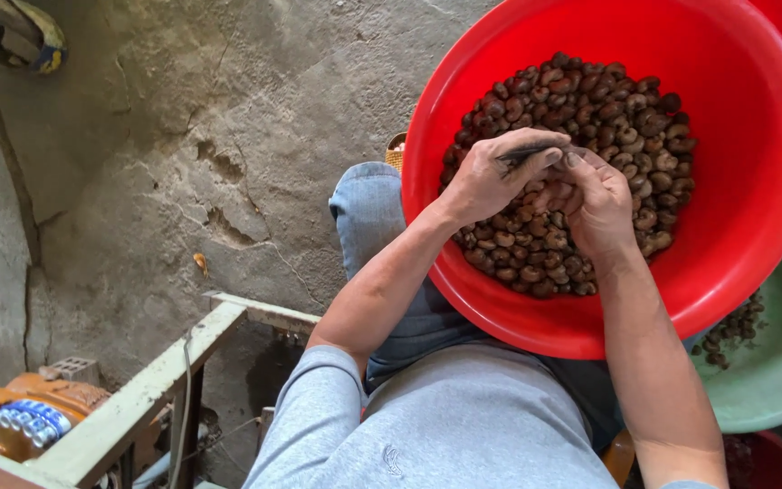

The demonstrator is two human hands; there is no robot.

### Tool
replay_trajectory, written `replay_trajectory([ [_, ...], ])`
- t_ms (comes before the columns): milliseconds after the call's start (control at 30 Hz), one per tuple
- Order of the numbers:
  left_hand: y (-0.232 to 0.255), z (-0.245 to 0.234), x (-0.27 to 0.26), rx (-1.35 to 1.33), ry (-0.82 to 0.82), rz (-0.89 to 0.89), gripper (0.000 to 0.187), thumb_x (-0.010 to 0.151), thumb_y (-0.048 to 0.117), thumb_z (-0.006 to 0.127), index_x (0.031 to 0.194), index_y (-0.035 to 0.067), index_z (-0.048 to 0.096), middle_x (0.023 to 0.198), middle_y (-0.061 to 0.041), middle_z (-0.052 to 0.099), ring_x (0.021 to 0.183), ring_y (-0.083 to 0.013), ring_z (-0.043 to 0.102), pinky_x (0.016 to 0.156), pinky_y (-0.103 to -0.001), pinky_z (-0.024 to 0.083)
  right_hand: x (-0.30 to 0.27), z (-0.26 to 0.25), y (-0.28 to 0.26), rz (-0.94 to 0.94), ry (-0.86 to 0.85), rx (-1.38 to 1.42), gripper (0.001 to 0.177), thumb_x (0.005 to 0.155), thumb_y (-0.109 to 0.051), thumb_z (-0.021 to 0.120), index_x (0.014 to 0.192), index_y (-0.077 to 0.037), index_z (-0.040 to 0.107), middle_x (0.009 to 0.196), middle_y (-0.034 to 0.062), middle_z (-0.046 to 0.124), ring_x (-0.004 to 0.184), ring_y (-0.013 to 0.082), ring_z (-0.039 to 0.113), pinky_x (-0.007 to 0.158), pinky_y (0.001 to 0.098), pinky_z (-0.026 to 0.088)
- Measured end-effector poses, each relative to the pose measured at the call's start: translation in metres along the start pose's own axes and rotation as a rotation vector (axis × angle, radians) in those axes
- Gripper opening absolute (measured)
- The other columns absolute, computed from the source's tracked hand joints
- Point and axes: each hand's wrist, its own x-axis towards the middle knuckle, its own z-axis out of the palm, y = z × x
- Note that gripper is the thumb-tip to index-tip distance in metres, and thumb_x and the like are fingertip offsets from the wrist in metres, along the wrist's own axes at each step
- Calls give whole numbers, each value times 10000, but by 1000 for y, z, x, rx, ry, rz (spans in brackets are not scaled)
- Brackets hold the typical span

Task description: The person sits with a large red basin of brown nuts on their lap and uses a small knife to peel the shells off individual nuts. They transfer the peeled nuts into a green basin and discard the shells into a smaller red bowl.

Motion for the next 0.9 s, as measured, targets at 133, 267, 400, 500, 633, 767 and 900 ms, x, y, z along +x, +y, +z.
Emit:
replay_trajectory([
  [133,4,3,0,22,50,-4,183,1069,213,671,1203,118,751,1131,-119,772,1136,-307,733,1004,-447,603,-11,22,-20,-31,13,-106,229,1118,-251,604,1196,-37,612,970,163,756,742,223,787,626,326,674],
  [267,9,-2,3,45,146,-98,193,1032,211,687,1204,144,744,1117,-29,792,1040,-162,752,920,-297,624,-35,28,-44,-229,156,-322,229,1147,-207,610,1300,-37,611,995,145,714,767,181,711,679,283,631],
  [400,24,-3,7,98,145,-135,178,1008,121,695,1175,69,724,1119,-27,775,941,-122,741,845,-233,622,-76,3,-66,-465,398,-433,198,1155,-191,645,1300,-58,618,968,73,665,699,111,564,680,214,519],
  [500,13,-4,4,36,77,-105,190,1033,57,674,1221,44,695,1198,-66,732,991,-154,729,885,-259,615,-116,-37,-81,-651,582,-557,225,1139,-171,652,1291,-11,609,1024,118,646,766,158,566,697,270,543],
  [633,18,0,5,3,-29,-118,180,1074,39,627,1245,4,675,1228,-96,716,1013,-174,699,923,-280,597,-166,-108,-84,-705,840,-609,137,1133,-82,654,1242,-8,620,932,119,642,643,146,517,594,274,496],
  [767,27,0,5,23,-76,-180,239,1144,133,580,1292,-47,636,1202,-140,695,1019,-217,705,912,-306,579,-213,-173,-63,-539,1012,-715,164,1067,-17,643,1228,13,652,1089,118,748,710,128,630,581,249,529],
  [900,29,-3,4,119,-74,-227,264,1160,154,594,1307,-61,640,1057,-154,713,966,-218,725,889,-281,581,-243,-220,-28,-396,1115,-587,244,1070,-66,661,1292,-25,567,1143,118,780,689,103,594,553,253,523],
])
